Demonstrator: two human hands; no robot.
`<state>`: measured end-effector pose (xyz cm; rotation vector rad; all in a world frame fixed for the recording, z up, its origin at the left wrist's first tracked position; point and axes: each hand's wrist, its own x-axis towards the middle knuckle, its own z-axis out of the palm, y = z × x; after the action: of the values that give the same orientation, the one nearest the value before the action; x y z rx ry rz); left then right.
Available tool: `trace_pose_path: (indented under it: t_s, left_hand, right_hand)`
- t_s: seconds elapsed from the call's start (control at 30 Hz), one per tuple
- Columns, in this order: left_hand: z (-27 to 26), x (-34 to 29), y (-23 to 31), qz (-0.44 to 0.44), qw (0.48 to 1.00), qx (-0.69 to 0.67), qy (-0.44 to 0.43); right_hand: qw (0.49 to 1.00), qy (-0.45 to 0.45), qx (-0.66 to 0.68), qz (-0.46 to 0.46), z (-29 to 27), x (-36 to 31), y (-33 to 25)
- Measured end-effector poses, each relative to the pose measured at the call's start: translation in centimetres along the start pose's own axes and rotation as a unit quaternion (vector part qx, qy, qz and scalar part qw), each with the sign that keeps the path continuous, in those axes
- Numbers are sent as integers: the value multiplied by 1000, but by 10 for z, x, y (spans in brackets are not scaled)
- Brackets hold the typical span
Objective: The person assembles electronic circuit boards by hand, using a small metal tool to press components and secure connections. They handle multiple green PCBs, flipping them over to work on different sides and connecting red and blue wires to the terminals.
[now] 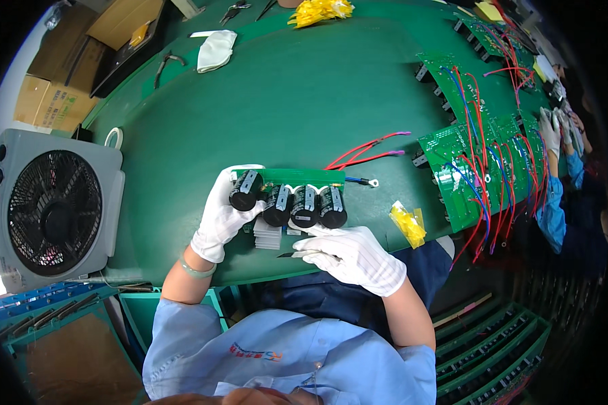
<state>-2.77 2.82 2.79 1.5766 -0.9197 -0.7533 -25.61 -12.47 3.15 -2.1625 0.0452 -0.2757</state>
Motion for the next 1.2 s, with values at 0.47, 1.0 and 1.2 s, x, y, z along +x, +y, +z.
trace_pose_path:
  t_s: [0.47, 1.0, 1.2]
  left_hand:
    - [-2, 4, -8, -21, 1000, -15, -3]
    - [-1, 4, -1, -35, 999, 1, -2]
    - [0, 5, -5, -45, 998, -30, 10]
  right_hand:
    - [992, -66, -96, -40, -11, -1, -7]
    - [999, -19, -29, -22, -19, -12, 4]
    - [989, -44, -137, -21, -21, -19, -4]
